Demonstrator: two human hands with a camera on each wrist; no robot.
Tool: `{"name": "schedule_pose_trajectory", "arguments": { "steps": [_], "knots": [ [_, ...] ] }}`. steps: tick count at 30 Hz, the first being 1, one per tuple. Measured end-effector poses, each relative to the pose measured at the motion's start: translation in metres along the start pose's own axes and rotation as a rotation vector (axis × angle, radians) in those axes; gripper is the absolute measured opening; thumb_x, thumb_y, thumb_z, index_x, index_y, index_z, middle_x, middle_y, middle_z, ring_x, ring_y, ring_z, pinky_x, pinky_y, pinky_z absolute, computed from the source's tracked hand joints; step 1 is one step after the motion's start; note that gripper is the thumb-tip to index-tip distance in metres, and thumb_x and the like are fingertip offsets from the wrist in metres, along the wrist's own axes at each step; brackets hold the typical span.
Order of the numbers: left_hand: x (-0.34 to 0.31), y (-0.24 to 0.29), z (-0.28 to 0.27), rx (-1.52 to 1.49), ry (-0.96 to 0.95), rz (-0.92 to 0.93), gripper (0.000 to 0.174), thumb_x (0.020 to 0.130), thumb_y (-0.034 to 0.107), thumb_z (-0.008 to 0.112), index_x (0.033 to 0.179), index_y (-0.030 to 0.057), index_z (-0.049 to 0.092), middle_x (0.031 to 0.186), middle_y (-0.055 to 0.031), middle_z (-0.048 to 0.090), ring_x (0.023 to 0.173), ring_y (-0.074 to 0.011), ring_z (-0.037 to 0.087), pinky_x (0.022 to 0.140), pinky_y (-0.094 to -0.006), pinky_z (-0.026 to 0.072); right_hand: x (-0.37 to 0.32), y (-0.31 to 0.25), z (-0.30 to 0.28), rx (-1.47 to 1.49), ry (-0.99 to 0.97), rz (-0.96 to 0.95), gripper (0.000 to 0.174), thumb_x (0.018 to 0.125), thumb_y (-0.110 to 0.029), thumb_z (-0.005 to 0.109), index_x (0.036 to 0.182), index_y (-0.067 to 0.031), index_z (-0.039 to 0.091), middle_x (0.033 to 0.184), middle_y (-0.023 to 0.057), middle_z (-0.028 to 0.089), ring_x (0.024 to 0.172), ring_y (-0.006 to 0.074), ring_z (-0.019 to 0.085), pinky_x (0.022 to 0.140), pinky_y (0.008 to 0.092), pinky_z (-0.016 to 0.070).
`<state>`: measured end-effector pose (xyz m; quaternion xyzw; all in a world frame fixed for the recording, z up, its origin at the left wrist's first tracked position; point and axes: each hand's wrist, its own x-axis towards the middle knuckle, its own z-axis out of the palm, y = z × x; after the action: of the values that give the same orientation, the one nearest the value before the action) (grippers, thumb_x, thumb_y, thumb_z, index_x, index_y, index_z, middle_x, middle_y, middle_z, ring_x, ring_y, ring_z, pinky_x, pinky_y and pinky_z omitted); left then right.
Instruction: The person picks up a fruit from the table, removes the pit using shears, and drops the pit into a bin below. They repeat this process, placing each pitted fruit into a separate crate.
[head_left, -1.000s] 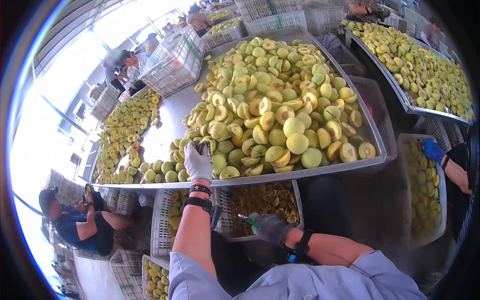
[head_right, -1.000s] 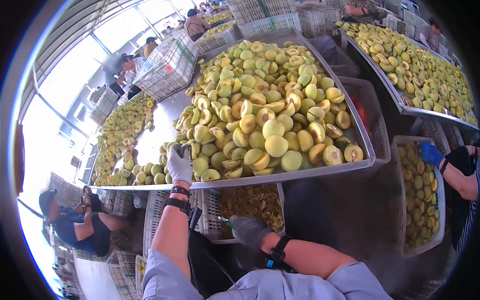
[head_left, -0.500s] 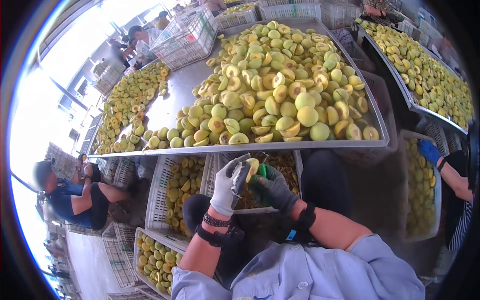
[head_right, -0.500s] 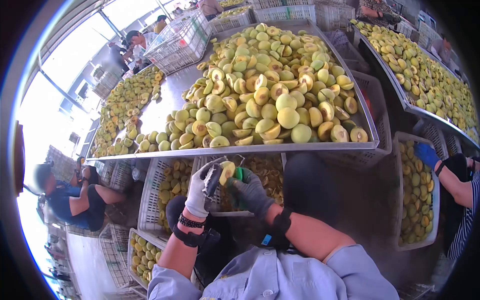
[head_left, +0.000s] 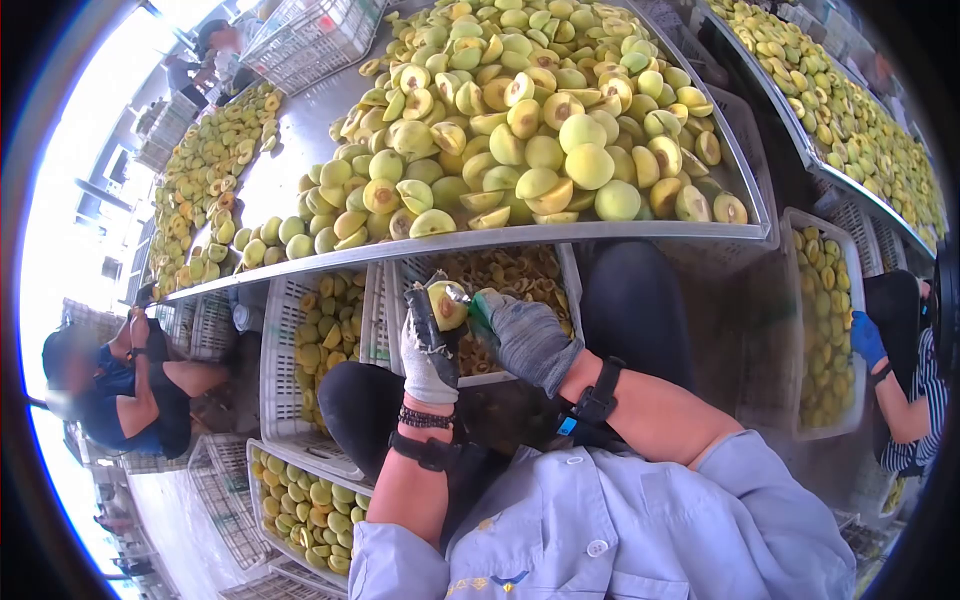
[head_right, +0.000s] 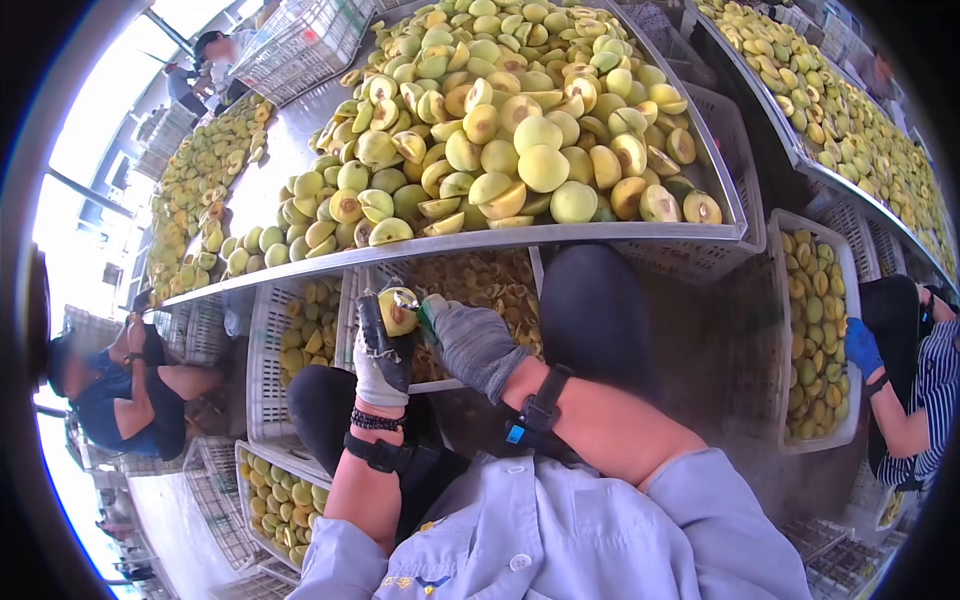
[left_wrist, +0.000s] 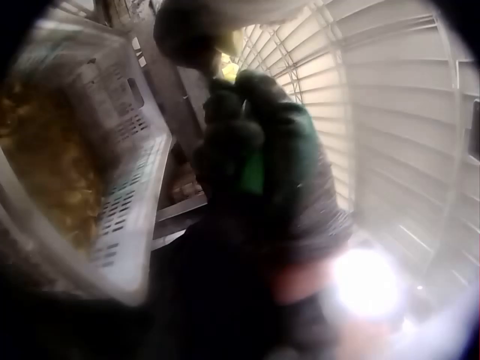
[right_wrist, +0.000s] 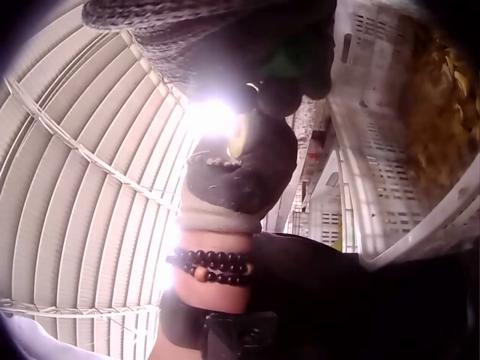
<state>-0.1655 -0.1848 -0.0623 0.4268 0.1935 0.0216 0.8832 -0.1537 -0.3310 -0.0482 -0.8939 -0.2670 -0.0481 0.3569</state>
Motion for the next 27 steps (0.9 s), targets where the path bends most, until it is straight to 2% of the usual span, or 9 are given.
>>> {"name": "schedule_pose_trajectory", "arguments": {
  "steps": [1, 7, 10, 16, 19, 22, 23, 25, 27],
  "knots": [
    [0.001, -0.003, -0.003, 0.043, -0.034, 0.012, 0.042, 0.087, 0.040, 0.043, 0.109, 0.0042, 0.049, 0.099, -0.0094, 0.055, 0.091, -0.0198, 0.054, 0.076, -0.0319, 0.0463, 0.000, 0.004, 0.003, 0.000, -0.005, 0.010, 0.017, 0.076, -0.014, 0.051, 0.089, -0.0045, 0.046, 0.072, 0.0147, 0.057, 0.064, 0.0303, 0.057, 0.054, 0.0400, 0.0448],
    [0.011, -0.018, -0.026, 0.169, 0.018, 0.241, 0.029, 0.086, 0.020, 0.045, 0.107, 0.0011, 0.050, 0.096, -0.0077, 0.056, 0.081, -0.0176, 0.058, 0.072, -0.0279, 0.0489, 0.002, 0.005, 0.007, -0.191, -0.062, -0.058, 0.014, 0.077, -0.009, 0.044, 0.090, -0.0050, 0.047, 0.070, 0.0122, 0.058, 0.062, 0.0258, 0.059, 0.051, 0.0379, 0.0454],
    [0.005, -0.018, -0.014, 0.280, 0.095, 0.339, 0.025, 0.086, 0.013, 0.045, 0.107, -0.0002, 0.051, 0.092, -0.0047, 0.056, 0.078, -0.0110, 0.055, 0.069, -0.0220, 0.0459, 0.002, 0.004, 0.008, -0.123, -0.178, -0.039, 0.014, 0.078, -0.009, 0.043, 0.090, -0.0032, 0.047, 0.070, 0.0136, 0.058, 0.064, 0.0272, 0.059, 0.051, 0.0384, 0.0457],
    [-0.001, -0.014, -0.011, 0.540, 0.066, 0.360, 0.021, 0.085, 0.011, 0.045, 0.101, 0.0003, 0.054, 0.085, -0.0017, 0.055, 0.074, -0.0095, 0.054, 0.066, -0.0214, 0.0452, -0.002, 0.003, 0.009, 0.124, -0.271, -0.030, 0.019, 0.075, -0.011, 0.051, 0.089, -0.0003, 0.048, 0.074, 0.0190, 0.059, 0.071, 0.0339, 0.058, 0.060, 0.0412, 0.0456],
    [0.003, -0.015, -0.016, 0.198, 0.030, 0.230, 0.020, 0.085, 0.012, 0.047, 0.099, 0.0007, 0.054, 0.085, -0.0018, 0.055, 0.074, -0.0097, 0.054, 0.066, -0.0216, 0.0447, -0.001, 0.013, 0.022, 0.402, -0.264, 0.062, 0.022, 0.073, -0.012, 0.056, 0.090, -0.0003, 0.050, 0.076, 0.0198, 0.058, 0.075, 0.0361, 0.057, 0.065, 0.0405, 0.0445],
    [0.006, -0.017, -0.015, 0.332, 0.049, 0.315, 0.020, 0.084, 0.012, 0.048, 0.100, 0.0003, 0.054, 0.086, -0.0022, 0.055, 0.074, -0.0090, 0.053, 0.066, -0.0217, 0.0440, -0.001, 0.023, 0.034, 0.746, -0.199, 0.009, 0.020, 0.074, -0.011, 0.056, 0.090, -0.0012, 0.052, 0.078, 0.0207, 0.058, 0.078, 0.0367, 0.055, 0.067, 0.0390, 0.0436],
    [0.005, -0.017, -0.013, 0.302, 0.041, 0.299, 0.021, 0.084, 0.012, 0.048, 0.100, 0.0001, 0.054, 0.086, -0.0021, 0.055, 0.074, -0.0088, 0.052, 0.067, -0.0218, 0.0438, -0.002, 0.022, 0.035, 0.742, -0.249, 0.037, 0.020, 0.073, -0.010, 0.056, 0.091, -0.0009, 0.052, 0.078, 0.0191, 0.058, 0.077, 0.0343, 0.056, 0.068, 0.0373, 0.0435],
    [0.008, -0.021, -0.019, 0.620, 0.033, 0.417, 0.021, 0.084, 0.013, 0.049, 0.101, 0.0000, 0.054, 0.087, -0.0018, 0.055, 0.074, -0.0087, 0.052, 0.067, -0.0217, 0.0437, -0.002, 0.023, 0.034, 0.742, -0.294, 0.066, 0.021, 0.073, -0.009, 0.056, 0.091, -0.0006, 0.052, 0.077, 0.0174, 0.058, 0.077, 0.0319, 0.057, 0.069, 0.0357, 0.0433],
    [0.007, -0.022, -0.016, 0.665, 0.016, 0.424, 0.021, 0.084, 0.013, 0.049, 0.100, 0.0002, 0.054, 0.085, -0.0018, 0.055, 0.073, -0.0088, 0.052, 0.067, -0.0219, 0.0435, -0.005, 0.023, 0.035, 0.925, -0.405, 0.036, 0.020, 0.076, -0.006, 0.056, 0.096, -0.0031, 0.052, 0.079, 0.0064, 0.059, 0.070, 0.0119, 0.053, 0.063, 0.0267, 0.0448]
  ]
}}
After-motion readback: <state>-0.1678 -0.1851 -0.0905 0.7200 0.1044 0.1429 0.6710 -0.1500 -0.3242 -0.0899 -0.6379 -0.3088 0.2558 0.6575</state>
